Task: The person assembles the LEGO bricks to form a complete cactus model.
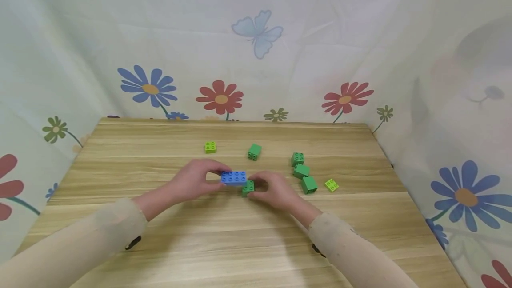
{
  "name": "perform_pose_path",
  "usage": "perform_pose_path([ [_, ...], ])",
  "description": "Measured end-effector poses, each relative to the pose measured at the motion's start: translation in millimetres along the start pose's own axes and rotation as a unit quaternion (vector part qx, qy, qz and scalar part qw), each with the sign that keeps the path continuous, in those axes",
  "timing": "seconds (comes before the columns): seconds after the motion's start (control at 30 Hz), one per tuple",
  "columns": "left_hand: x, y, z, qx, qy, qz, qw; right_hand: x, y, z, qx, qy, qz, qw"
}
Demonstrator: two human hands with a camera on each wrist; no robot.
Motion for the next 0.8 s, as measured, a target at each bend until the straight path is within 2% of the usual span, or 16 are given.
perform_pose_path([
  [0.4, 10.8, -6.8, -3.2, 0.014, -0.011, 0.015, 0.9997, 5.3, -6.0, 2.0, 0.006, -0.029, 0.004, 0.9996],
  [0.8, 13.1, -9.6, -10.6, 0.025, -0.063, 0.016, 0.9976, 6.1, -6.0, 0.7, 0.001, -0.033, -0.002, 0.9995],
])
Point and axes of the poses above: each hand's wrist, its own y-axis away from the middle knuckle, its own x-axis out of the palm, z = x × y, the point moved 7 cm from there along -y, towards the middle knuckle, and after that the axes turned 3 degrees about x, right-handed, at the moved point
